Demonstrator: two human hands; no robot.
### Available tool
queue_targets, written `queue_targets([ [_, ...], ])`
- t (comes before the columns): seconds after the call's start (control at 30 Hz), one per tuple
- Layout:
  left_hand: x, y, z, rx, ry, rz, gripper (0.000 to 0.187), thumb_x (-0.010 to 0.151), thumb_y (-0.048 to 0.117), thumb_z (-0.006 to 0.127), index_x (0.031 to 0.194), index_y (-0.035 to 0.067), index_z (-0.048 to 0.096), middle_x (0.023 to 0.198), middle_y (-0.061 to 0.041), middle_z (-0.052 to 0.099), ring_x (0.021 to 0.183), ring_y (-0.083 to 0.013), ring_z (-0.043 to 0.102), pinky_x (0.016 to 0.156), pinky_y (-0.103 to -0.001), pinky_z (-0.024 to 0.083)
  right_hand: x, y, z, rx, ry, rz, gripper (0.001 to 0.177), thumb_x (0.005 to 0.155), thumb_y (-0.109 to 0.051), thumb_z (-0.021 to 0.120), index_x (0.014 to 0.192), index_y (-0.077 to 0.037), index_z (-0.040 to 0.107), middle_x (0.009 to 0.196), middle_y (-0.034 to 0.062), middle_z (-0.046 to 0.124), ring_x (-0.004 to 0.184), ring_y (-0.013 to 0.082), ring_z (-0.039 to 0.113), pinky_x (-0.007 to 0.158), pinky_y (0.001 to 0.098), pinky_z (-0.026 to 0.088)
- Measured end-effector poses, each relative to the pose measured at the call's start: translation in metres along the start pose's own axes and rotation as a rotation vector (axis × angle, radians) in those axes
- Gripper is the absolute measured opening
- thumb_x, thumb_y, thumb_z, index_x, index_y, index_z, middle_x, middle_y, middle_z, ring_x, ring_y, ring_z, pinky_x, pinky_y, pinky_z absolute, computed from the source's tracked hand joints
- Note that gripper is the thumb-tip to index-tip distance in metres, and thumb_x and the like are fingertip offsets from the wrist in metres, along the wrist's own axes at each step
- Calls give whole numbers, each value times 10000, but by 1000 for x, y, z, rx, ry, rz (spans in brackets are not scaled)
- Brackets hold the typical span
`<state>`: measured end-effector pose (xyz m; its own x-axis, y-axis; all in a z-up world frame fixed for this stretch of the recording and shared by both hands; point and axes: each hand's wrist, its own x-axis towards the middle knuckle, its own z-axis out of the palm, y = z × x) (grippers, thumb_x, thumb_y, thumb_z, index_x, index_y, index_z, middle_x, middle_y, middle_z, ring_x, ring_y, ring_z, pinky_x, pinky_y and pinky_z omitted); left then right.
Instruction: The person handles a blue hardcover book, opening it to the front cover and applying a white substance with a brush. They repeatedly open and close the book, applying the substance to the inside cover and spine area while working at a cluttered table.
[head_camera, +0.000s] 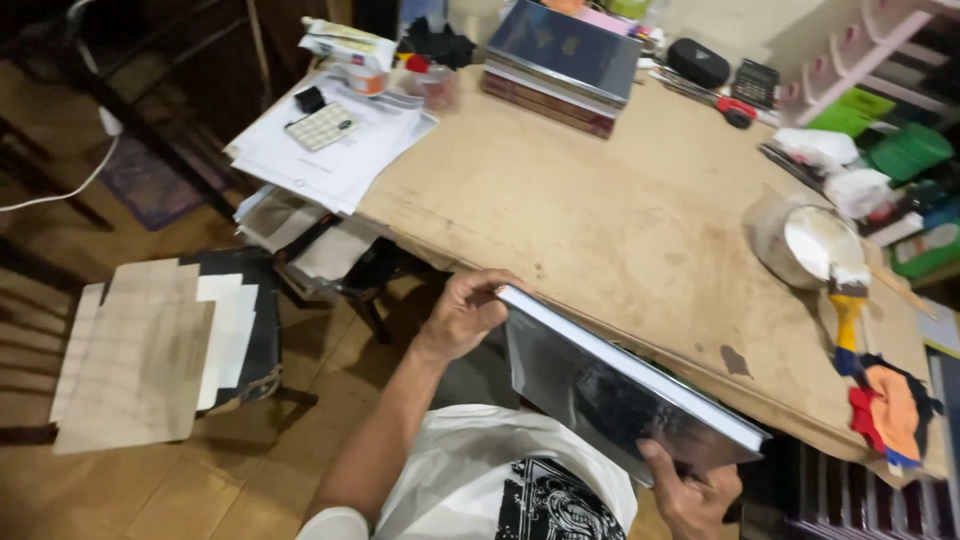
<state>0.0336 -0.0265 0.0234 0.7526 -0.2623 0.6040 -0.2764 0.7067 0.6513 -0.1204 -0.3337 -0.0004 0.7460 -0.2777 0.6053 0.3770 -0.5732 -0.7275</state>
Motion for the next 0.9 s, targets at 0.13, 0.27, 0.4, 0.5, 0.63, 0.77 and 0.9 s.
queue_targets([
  [0.13, 3, 10, 4, 19, -23, 49, 305, 1014, 284, 762, 1235, 77, 730, 1211, -99, 745, 474, -29, 288, 436, -187, 216, -15, 29, 3, 2, 15, 102, 459, 777, -82, 818, 529, -109, 433, 543, -64, 343, 560, 58, 339, 500, 301, 294],
  [0.27, 2, 18, 8, 240, 57, 55, 340, 940, 418, 788, 1104, 120, 775, 961, 3, 728, 721, -73, 498, 631, -214, 356, -20, 39, 5, -32, 58, 80, 495, 692, 1, 841, 723, -118, 361, 661, -35, 211, 644, 79, 259, 643, 283, 272],
  [0.4, 8, 28, 16, 274, 18, 121, 274, 944, 363, 774, 1077, 123, 766, 1073, -78, 773, 1061, -227, 746, 1043, -367, 584, -8, 11, 9, -114, 89, 278, 686, 694, -61, 852, 439, -149, 221, 501, -42, 173, 510, 49, 249, 497, 342, 183],
  [0.5, 7, 23, 13, 259, 36, 149, 242, 943, 319, 786, 1099, 135, 765, 1081, -50, 767, 1070, -207, 720, 1098, -391, 534, 1, -22, 13, -74, 32, 260, 647, 723, -77, 815, 410, -135, 251, 466, -42, 168, 431, 66, 193, 450, 333, 162],
  [0.63, 6, 21, 11, 194, 43, 185, 228, 937, 286, 801, 1098, 128, 765, 1063, -57, 760, 1034, -200, 701, 1060, -371, 540, -19, 43, 8, -125, 180, 348, 757, 721, -91, 848, 672, -242, 108, 503, -59, 182, 464, 51, 216, 446, 319, 130],
  [0.77, 10, 8, 6, 188, 237, -115, 289, 925, 241, 755, 1135, 43, 740, 918, 22, 621, 834, -80, 516, 760, -235, 364, -8, 52, -2, -364, -99, 153, 272, 832, -350, 807, 921, -92, 814, 828, 87, 771, 829, 185, 733, 801, 340, 530],
  [0.9, 31, 0, 10, 295, 254, -222, 192, 984, 164, 711, 1076, 4, 762, 781, -71, 716, 719, -110, 614, 673, -270, 574, 31, 9, 12, 230, -67, 160, 211, 936, -217, 772, 797, -78, 694, 663, -7, 629, 633, 72, 540, 569, 275, 499],
])
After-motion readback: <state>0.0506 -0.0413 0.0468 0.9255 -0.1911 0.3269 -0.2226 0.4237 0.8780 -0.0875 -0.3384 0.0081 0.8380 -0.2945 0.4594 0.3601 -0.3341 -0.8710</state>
